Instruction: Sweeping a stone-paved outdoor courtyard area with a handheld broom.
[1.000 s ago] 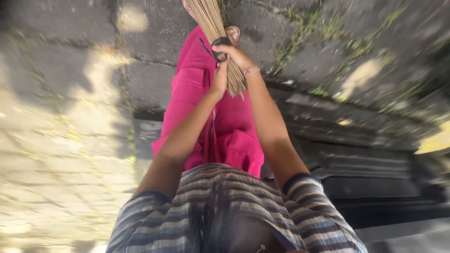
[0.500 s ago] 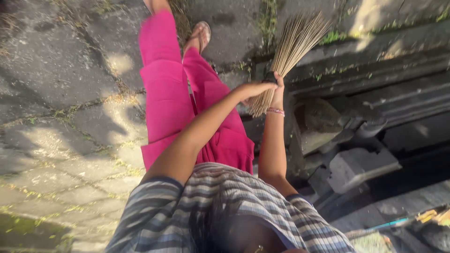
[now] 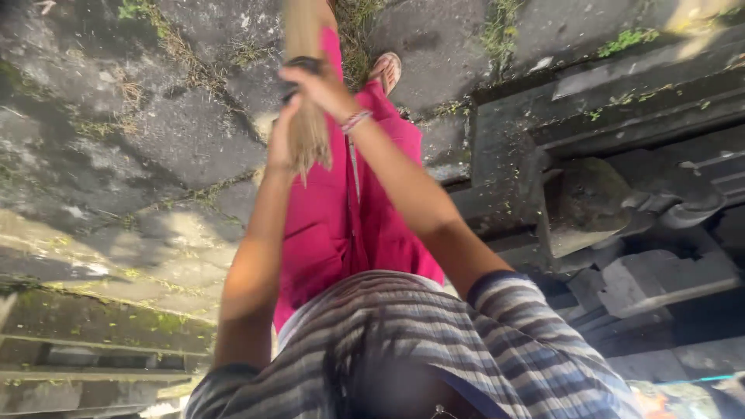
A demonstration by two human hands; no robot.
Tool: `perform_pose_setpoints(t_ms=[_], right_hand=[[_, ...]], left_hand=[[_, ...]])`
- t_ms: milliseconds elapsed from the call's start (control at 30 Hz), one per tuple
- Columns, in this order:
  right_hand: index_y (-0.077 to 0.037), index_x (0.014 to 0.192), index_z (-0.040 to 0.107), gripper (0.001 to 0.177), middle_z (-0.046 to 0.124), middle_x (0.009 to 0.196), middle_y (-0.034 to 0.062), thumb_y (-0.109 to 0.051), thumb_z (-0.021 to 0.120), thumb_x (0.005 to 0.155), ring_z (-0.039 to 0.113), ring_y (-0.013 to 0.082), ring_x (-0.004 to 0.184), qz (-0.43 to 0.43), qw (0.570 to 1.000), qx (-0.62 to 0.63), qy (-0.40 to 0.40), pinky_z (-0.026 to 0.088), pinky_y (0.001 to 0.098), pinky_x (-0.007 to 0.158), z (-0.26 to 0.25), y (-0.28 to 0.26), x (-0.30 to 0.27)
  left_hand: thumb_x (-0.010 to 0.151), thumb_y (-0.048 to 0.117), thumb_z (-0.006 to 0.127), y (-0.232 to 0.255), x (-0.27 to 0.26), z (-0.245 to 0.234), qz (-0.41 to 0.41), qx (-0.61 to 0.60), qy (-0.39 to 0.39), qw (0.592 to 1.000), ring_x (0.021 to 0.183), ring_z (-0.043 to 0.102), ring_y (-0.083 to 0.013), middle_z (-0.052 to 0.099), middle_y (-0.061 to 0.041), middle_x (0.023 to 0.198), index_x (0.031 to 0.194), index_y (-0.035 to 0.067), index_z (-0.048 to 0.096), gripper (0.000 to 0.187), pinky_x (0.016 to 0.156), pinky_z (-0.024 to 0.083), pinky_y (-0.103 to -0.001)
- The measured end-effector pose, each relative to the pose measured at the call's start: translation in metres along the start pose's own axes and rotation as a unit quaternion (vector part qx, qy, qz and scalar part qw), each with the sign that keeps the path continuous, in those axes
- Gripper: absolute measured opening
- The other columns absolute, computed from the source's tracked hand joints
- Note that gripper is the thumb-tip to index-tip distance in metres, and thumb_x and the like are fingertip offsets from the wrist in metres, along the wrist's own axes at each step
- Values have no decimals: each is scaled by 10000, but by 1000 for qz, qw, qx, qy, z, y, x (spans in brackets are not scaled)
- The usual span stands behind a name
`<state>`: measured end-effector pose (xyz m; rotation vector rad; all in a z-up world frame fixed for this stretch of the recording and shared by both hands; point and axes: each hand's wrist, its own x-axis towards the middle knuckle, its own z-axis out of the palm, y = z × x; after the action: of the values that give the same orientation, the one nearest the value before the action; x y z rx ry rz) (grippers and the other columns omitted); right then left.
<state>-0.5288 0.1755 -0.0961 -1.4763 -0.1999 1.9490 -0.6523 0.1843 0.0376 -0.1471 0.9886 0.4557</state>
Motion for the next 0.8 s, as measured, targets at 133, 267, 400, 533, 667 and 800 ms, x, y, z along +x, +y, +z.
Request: perform_pose_setpoints(t_ms=[133,267,400,533,667,800], right_hand=[[15,1340,572,611,692,1228,98,-315,818,888,643,187,1146,17,992,-93,-85,519,313,986,42,-85,-34],[16,1376,536,700,671,1191,86,-302,846,835,626,163,1104,-22,977,-204,-59,498,273,931,19,-191,-96],[-25,1068,584,419,574,752,9,-252,842,828,542,124,589,128,987,-1,92,434,258,491,-106,-155,-146],[-28,1064,623,284,624,879,62,-244,722,908,605,188,736,34,962,182,199,507,320,656,-198,-143,-158],[-44,1112,684,421,658,931,113,-385,688,864,643,265,804,48,926,289,238,528,388,724,-241,-141,-103],[-39,1138,708,291,671,998,106,-259,618,969,663,225,864,11,982,113,152,556,372,788,-202,-73,-22]], left_hand=[[1023,440,585,-20,-14,-1,95,105,189,972,872,657,-160,692,-58,1011,1125,29,697,439,777,547,-333],[1023,460,524,-72,9,55,90,237,240,937,797,596,-111,655,-27,830,1031,21,715,479,695,490,-348],[955,602,615,-140,64,95,61,328,120,935,623,587,-165,628,-86,662,927,-11,742,626,512,427,-443],[703,852,581,-113,127,180,-160,514,15,843,817,750,-272,761,-162,834,901,10,779,887,693,546,-376],[578,847,574,-102,200,192,-157,541,-12,826,1003,741,-320,781,-201,1034,1019,76,829,924,840,547,-375],[762,797,589,-49,176,118,-149,505,61,848,962,775,-256,771,-171,1010,1096,22,759,861,768,601,-338]])
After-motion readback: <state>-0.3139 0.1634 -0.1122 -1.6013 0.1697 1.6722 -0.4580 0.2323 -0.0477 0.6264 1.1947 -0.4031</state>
